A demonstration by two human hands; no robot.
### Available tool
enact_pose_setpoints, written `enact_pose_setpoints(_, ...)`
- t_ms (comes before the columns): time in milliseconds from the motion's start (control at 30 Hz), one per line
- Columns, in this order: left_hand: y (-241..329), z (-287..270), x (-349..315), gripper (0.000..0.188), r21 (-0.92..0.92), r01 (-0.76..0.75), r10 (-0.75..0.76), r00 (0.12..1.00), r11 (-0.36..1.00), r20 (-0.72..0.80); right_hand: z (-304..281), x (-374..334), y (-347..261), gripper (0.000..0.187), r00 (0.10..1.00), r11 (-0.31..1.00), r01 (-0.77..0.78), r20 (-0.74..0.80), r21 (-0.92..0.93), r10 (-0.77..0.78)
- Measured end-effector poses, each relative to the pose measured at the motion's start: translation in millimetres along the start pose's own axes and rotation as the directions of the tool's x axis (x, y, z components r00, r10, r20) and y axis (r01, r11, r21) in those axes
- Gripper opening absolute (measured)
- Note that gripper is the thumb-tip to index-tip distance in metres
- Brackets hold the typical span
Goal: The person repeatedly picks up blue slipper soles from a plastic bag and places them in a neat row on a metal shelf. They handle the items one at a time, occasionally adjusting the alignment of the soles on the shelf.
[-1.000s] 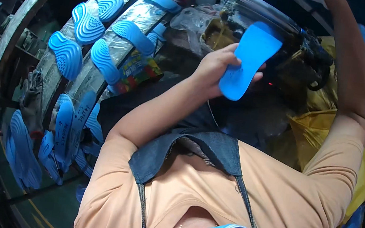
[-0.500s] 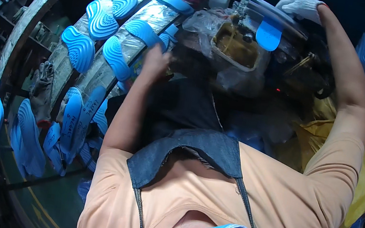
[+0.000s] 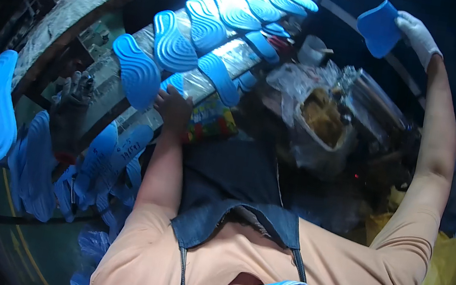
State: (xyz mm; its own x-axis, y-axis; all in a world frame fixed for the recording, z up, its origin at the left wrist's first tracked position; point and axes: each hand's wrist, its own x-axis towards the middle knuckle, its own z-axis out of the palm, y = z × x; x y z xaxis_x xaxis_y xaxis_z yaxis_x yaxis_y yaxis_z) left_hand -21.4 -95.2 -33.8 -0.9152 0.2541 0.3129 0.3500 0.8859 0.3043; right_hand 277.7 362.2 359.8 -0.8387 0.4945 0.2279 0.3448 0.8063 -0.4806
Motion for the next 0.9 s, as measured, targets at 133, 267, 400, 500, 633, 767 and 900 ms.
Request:
enact_pose_setpoints(133, -14, 8, -2, 0.068, 0.082, -0.059, 0.067, 0.993, 0.995, -0.102, 41, 54, -122, 0.023, 0.977, 0.871, 0.205, -0.149, 0.447, -0.154)
enact_pose_setpoints(267, 8, -26, 1, 0.058, -0.042, -0.076, 0.075, 0.997, 0.996, -0.031, 62, 138, -180, 0.021, 0.97, 0.739, 0.177, 0.012, 0.65, -0.242)
enact_pose_setpoints(400, -19, 4, 4, 0.058, -0.026, -0.152, 0.14, 0.954, 0.988, -0.266, 110, 225, -206, 0.022, 0.991, 0.942, 0.123, 0.007, 0.313, -0.132)
enact_pose_setpoints(500, -26, 7, 6, 0.053, -0.058, -0.184, 0.168, 0.963, 0.981, -0.209, 140, 271, -200, 0.023, 0.926, 0.884, 0.287, -0.13, -0.369, -0.355)
enact_pose_setpoints(633, -8, -14, 10, 0.05, -0.158, -0.075, 0.088, 0.993, 0.985, 0.078, 129, 308, -168, 0.026, 0.873, 0.52, 0.331, 0.047, -0.788, -0.485)
enact_pose_setpoints(767, -16, -18, 9, 0.05, -0.155, -0.058, 0.072, 0.993, 0.986, 0.088, 118, 218, -236, 0.033, 0.931, 0.615, 0.35, 0.19, -0.706, -0.311)
enact_pose_setpoints(900, -11, -15, 10, 0.055, -0.197, -0.061, 0.078, 0.994, 0.979, 0.078, 101, 126, -279, 0.045, 0.906, 0.695, 0.399, 0.375, -0.597, -0.198)
